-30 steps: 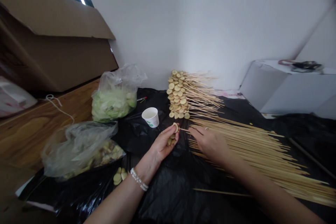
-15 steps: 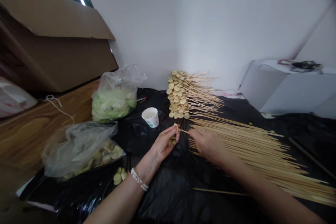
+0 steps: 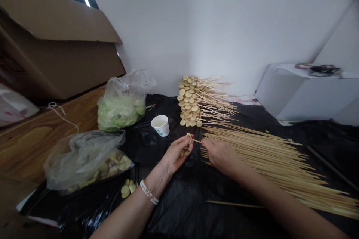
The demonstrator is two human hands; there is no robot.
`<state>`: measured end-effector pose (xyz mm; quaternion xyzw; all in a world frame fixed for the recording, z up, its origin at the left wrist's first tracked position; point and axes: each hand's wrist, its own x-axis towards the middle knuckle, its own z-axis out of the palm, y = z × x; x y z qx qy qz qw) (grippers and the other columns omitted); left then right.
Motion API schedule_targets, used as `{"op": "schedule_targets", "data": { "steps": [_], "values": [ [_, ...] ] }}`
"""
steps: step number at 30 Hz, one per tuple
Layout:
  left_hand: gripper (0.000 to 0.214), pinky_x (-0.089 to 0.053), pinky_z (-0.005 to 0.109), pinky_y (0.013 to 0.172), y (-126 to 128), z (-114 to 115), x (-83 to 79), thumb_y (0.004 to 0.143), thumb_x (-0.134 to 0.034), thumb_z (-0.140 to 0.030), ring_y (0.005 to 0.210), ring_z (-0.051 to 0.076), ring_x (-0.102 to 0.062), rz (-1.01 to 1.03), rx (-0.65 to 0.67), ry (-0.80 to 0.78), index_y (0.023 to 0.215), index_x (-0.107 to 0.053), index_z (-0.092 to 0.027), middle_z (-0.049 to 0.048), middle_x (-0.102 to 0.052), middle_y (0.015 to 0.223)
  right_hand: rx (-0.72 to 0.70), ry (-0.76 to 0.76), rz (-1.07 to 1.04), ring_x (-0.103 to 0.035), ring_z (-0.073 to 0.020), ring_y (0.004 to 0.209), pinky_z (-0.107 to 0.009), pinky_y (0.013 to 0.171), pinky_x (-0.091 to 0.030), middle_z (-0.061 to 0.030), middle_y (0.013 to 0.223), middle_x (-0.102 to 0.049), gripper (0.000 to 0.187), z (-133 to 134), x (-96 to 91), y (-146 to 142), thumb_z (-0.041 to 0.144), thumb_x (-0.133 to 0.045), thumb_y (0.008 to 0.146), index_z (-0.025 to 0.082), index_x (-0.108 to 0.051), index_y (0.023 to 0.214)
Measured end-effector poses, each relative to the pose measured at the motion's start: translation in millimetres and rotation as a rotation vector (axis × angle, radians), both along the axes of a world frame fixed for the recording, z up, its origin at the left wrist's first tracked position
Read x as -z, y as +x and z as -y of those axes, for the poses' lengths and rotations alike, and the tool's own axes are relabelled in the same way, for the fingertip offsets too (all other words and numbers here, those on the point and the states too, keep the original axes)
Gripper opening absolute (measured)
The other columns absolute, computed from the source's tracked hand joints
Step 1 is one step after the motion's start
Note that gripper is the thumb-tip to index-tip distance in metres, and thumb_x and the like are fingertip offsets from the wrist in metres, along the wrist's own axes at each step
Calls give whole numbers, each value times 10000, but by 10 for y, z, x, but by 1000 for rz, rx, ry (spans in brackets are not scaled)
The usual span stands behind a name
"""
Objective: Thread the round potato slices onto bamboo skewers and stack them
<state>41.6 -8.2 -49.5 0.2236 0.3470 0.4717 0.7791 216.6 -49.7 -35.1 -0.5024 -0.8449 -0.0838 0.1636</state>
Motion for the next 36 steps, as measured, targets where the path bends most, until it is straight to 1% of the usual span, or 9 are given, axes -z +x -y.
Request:
{"op": "schedule_targets", "data": {
  "steps": [3, 8, 11, 16, 24, 31, 33, 36],
  "values": [
    [93, -529, 128, 608, 6, 7, -7, 775, -672, -86, 608, 57, -604, -10, 3, -7, 865, -696, -77, 43, -645, 731, 0, 20, -19, -524, -140, 651, -274, 573, -285, -36, 777, -611, 189, -2, 4, -9, 99, -403, 892, 165, -578, 866],
    [81, -522, 122, 599, 18, 26, -31, 776, -672, -87, 587, 51, -596, -36, -3, -16, 851, -700, -74, 47, -648, 719, -41, 70, -12, -525, -144, 685, -269, 600, -299, -44, 783, -612, 180, 9, 9, -21, 61, -430, 852, 158, -581, 850],
    [81, -512, 118, 592, 23, 36, -36, 783, -665, -88, 574, 48, -592, -44, 3, -17, 852, -702, -68, 43, -641, 697, -27, 31, 6, -540, -154, 712, -270, 616, -313, -50, 811, -616, 176, 13, 8, -26, 58, -435, 846, 159, -576, 874],
    [98, -503, 118, 579, 26, 37, -20, 765, -689, -95, 557, 45, -583, -72, 3, -1, 857, -708, -66, 42, -644, 685, 22, -83, 40, -564, -160, 718, -270, 601, -319, -58, 847, -633, 178, 21, -12, -42, 74, -417, 872, 161, -562, 927],
    [87, -494, 121, 575, 45, 64, -44, 760, -695, -101, 558, 46, -576, -100, 9, 2, 841, -709, -72, 49, -648, 691, 33, -19, 23, -555, -158, 722, -268, 604, -301, -54, 835, -632, 177, 50, 3, -73, 60, -426, 846, 170, -564, 862],
    [87, -480, 129, 558, 49, 82, -58, 758, -698, -104, 546, 48, -561, -113, 21, 41, 834, -712, -66, 47, -641, 674, 83, -98, 70, -551, -156, 668, -269, 558, -261, -59, 811, -635, 161, 47, 11, -81, 79, -430, 849, 166, -552, 906],
    [84, -477, 129, 560, 52, 86, -52, 757, -700, -107, 545, 47, -559, -116, 25, 50, 829, -713, -65, 50, -644, 676, 79, -77, 64, -556, -157, 678, -271, 563, -266, -56, 808, -633, 168, 46, 22, -82, 65, -429, 838, 167, -550, 893],
    [89, -477, 130, 567, 57, 90, -44, 744, -716, -116, 551, 48, -562, -119, 33, 51, 819, -715, -68, 58, -655, 692, 51, -5, 30, -563, -157, 712, -270, 584, -284, -52, 822, -628, 181, 46, 44, -84, 47, -422, 824, 169, -547, 871]
  ]
}}
